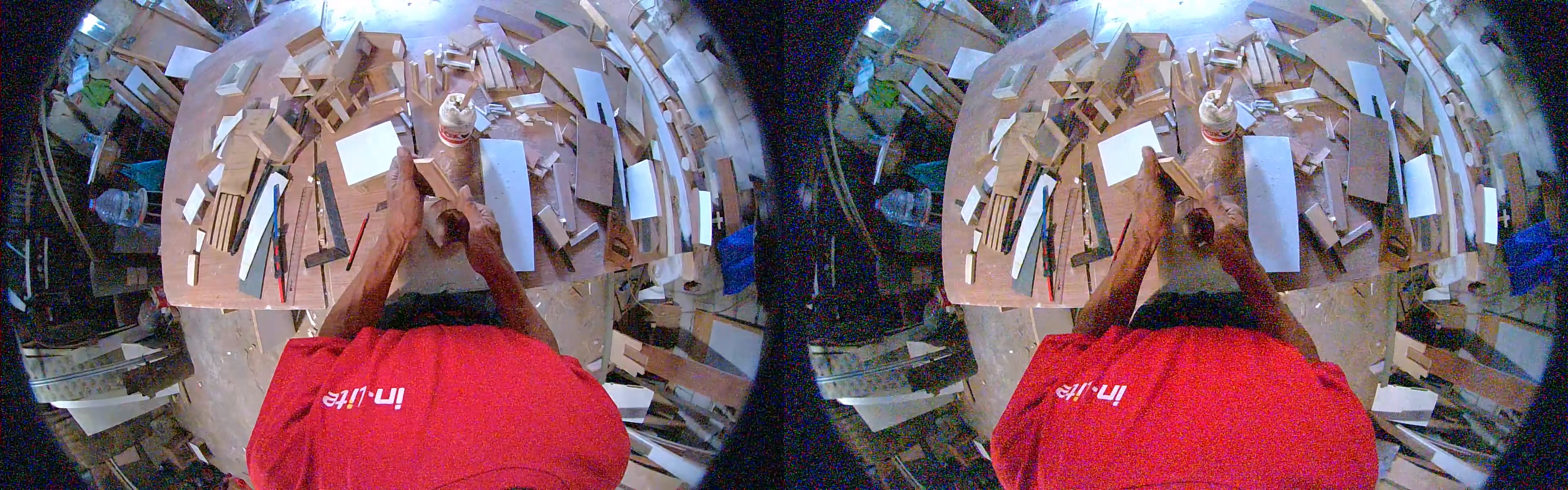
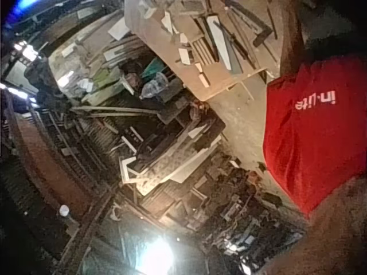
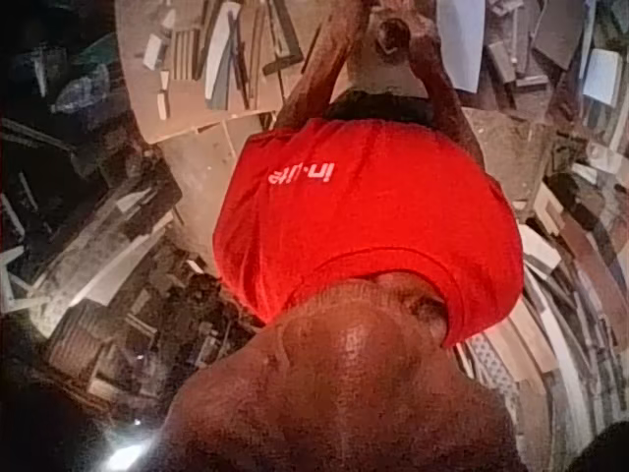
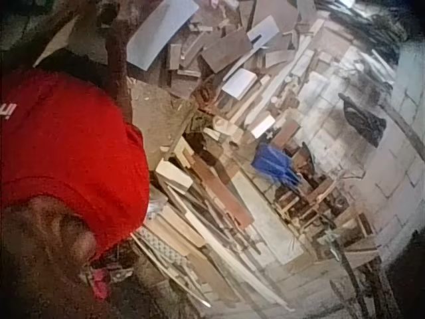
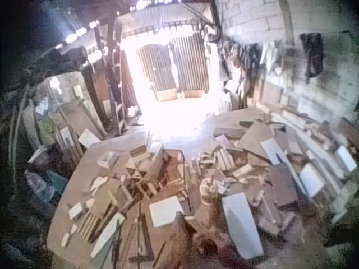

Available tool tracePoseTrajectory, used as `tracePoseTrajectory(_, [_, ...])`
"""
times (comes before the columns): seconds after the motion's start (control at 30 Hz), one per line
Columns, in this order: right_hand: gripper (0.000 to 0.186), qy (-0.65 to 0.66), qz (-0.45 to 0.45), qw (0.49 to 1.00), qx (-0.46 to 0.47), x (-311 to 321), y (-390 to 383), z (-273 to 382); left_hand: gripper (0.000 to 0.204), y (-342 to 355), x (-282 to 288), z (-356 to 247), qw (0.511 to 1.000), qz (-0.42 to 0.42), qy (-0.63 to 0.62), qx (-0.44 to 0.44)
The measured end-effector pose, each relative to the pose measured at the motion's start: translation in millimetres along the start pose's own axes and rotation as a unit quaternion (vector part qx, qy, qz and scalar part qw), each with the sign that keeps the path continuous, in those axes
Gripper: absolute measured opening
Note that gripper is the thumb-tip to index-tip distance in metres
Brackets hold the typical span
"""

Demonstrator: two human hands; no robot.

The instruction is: The person applies glue to wooden pieces using a stick, fits and presses the pieces together to assemble a wooden box, and attaches additional wooden panels to the structure by hand.

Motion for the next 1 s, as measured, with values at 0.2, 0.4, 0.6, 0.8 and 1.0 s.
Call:
tracePoseTrajectory(0.2, [0.051,-0.102,-0.025,0.994,0.037,19.7,21.0,0.1,0.035,-2.6,8.9,1.2,0.993,-0.001,-0.102,-0.052])
tracePoseTrajectory(0.4, [0.03,-0.185,-0.08,0.956,0.214,27.0,50.0,-13.0,0.028,1.0,27.9,5.3,0.991,-0.103,0.031,-0.075])
tracePoseTrajectory(0.6, [0.028,-0.098,-0.04,0.987,0.123,24.2,51.2,-19.2,0.022,4.9,31.6,-0.2,0.994,-0.065,0.04,-0.074])
tracePoseTrajectory(0.8, [0.033,0.026,-0.034,0.992,0.118,23.5,68.0,-45.3,0.028,-11.3,29.5,-8.6,0.998,0.032,-0.012,-0.05])
tracePoseTrajectory(1.0, [0.038,-0.118,0.011,0.957,0.264,4.8,82.8,-77.1,0.016,-15.2,29.5,-12.4,0.998,-0.027,0.058,-0.007])
Point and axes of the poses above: each hand's wrist, its own y-axis towards the middle knuckle, its own x-axis out of the back of the hand, z = x × y, the point moved 4 cm from there along y, towards the middle knuckle
